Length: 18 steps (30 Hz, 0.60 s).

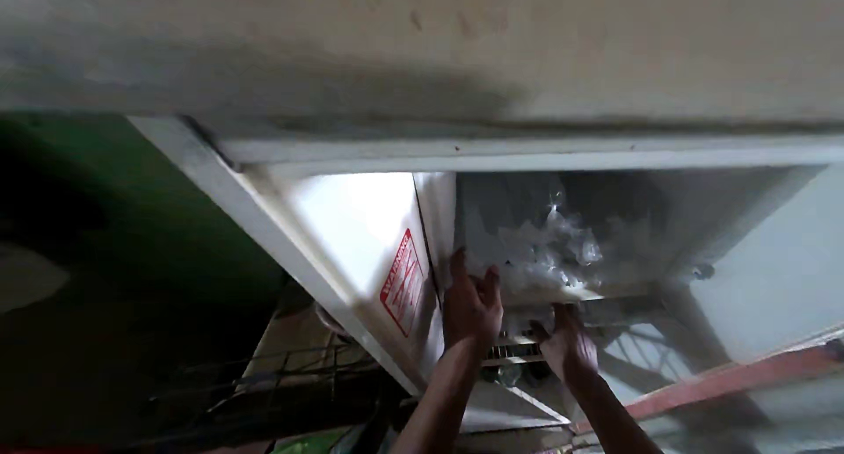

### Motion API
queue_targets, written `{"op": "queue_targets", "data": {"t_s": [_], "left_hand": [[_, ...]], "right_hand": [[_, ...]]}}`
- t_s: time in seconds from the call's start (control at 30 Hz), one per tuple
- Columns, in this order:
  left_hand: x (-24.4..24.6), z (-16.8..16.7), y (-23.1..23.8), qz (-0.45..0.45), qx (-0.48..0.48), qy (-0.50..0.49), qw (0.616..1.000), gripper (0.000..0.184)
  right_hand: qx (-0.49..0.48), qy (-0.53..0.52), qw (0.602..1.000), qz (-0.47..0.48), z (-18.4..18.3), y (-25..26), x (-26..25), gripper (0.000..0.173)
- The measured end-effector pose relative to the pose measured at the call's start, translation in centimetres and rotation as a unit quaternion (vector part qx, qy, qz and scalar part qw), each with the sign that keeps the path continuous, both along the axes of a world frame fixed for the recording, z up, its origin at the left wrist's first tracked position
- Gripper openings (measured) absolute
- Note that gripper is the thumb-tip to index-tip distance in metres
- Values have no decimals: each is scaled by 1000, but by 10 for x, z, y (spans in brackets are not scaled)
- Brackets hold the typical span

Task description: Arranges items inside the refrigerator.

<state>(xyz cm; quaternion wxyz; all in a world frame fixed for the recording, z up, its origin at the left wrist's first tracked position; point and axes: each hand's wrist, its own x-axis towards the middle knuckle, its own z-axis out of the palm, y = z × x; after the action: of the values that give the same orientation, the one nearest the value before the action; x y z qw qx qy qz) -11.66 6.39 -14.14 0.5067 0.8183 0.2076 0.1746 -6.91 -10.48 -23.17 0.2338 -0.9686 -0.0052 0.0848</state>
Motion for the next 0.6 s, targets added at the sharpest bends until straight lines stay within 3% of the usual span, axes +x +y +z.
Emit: {"op": "queue_targets", "data": {"t_s": [0.1,0.17,0.3,0.37,0.47,0.6], "left_hand": [[-7,3,-6,17,-96,-81,992,49],[-13,-2,-8,13,-144,-115,983,43],[-16,-8,-15,28,-226,-169,959,39],[-18,-5,-18,43,-240,-180,953,39],[-18,-7,-17,29,-264,-182,947,39],[-14,-2,-12,-8,-343,-126,931,40]], "right_hand": [[67,-109,991,37,53,-2,-27,49],[104,-204,971,69,87,15,-33,51],[57,-151,981,111,161,61,-13,69],[-11,-106,985,134,189,76,-4,67],[-92,-94,979,155,198,90,7,43],[-86,-89,976,181,194,81,8,34]]}}
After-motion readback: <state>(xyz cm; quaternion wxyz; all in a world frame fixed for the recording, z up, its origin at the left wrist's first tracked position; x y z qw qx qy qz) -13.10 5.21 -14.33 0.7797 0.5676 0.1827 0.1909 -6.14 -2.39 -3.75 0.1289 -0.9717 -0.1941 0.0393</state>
